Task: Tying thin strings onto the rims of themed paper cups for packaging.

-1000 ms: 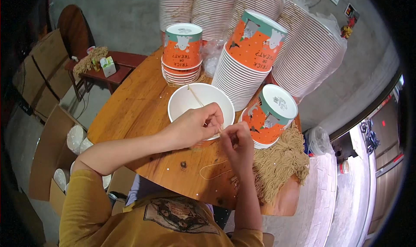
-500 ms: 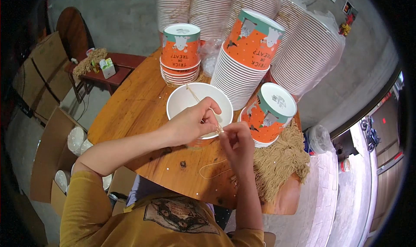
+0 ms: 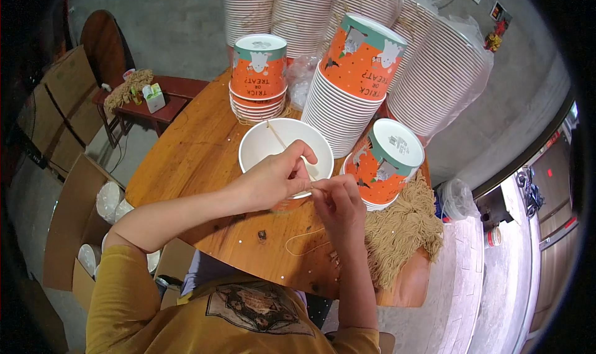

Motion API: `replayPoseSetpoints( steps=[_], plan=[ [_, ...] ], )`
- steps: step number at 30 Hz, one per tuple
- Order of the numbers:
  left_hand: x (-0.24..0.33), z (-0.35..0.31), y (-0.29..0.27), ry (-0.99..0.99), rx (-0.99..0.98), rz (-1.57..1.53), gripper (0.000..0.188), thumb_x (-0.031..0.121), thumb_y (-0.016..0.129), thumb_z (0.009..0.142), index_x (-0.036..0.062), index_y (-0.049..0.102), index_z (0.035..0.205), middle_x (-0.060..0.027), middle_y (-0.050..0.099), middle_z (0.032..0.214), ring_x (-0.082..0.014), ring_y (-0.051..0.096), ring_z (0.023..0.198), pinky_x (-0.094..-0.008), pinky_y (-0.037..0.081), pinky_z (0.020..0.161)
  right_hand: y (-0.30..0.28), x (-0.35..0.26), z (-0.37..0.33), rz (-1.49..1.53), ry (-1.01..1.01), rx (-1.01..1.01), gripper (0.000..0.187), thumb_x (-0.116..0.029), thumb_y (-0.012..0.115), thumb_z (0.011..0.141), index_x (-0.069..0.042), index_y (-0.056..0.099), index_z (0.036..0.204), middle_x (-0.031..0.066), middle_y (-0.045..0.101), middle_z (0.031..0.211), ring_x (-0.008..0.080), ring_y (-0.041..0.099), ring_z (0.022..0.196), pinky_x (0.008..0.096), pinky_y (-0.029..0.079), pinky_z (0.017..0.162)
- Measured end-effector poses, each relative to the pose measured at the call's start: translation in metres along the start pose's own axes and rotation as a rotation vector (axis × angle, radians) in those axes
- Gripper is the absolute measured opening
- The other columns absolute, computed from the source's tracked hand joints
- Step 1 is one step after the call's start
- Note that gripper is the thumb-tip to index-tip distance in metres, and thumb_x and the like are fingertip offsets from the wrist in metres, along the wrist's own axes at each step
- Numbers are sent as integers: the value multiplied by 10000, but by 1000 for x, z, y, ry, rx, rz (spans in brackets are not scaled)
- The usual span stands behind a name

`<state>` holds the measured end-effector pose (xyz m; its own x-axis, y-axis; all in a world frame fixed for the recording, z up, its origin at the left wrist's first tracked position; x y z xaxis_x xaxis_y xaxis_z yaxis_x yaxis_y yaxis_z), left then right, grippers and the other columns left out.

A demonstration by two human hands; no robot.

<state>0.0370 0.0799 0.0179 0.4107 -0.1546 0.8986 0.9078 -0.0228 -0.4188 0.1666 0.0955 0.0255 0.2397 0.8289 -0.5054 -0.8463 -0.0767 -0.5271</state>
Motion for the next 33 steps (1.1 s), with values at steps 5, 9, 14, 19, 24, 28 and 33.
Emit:
replayPoseSetpoints(
  steps=[5,9,14,19,24,28,33],
  plan=[
    [11,-4,1,66,35,82,269,44,570,902,29,399,1110,-86,570,762,-220,580,681,-339,463,651,2,-1,1,17,63,-24,158,-33,692,794,-84,593,906,66,549,849,201,585,685,323,487,604],
    [13,-5,6,172,69,138,268,39,559,901,30,393,1111,-104,570,766,-267,589,692,-362,467,655,7,6,5,3,260,-133,99,-23,644,832,-73,580,888,40,542,828,144,573,658,276,472,604],
    [21,-6,6,264,82,222,284,34,578,915,38,393,1131,-65,587,833,-169,592,762,-304,480,715,27,49,-7,578,620,-266,49,-65,616,889,-51,570,883,-21,493,813,73,533,655,235,447,591],
    [13,-3,2,177,63,122,284,42,586,914,40,394,1124,-60,586,823,-162,593,766,-303,482,723,27,35,-6,613,529,-236,82,-92,626,896,-39,564,900,-19,485,810,72,523,647,241,442,562],
    [14,-2,3,190,62,140,278,51,589,916,41,397,1117,-57,586,819,-159,593,765,-301,480,720,6,11,3,85,209,-85,102,-148,628,903,-57,580,912,-21,494,791,60,506,615,228,426,528],
    [14,-2,6,193,31,147,255,59,582,922,42,403,1102,-56,590,824,-156,593,764,-302,477,723,33,53,-19,757,805,-356,139,-212,584,936,-74,593,923,-34,510,759,46,494,614,212,407,518],
    [13,-2,3,173,36,105,245,59,578,919,44,405,1092,-53,592,809,-149,592,764,-301,474,724,29,45,-15,818,709,-282,147,-205,562,953,-63,580,919,-50,519,749,33,492,632,194,400,535]
  ],
)
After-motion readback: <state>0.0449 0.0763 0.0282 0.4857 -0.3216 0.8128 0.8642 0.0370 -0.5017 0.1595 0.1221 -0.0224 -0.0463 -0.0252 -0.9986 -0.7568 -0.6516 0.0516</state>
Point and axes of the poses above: each hand's wrist, its own z-axis towards the middle knuckle, its own y-axis out of the palm, x = y × z, the point moved 9 cm from there along z, towards the middle knuckle
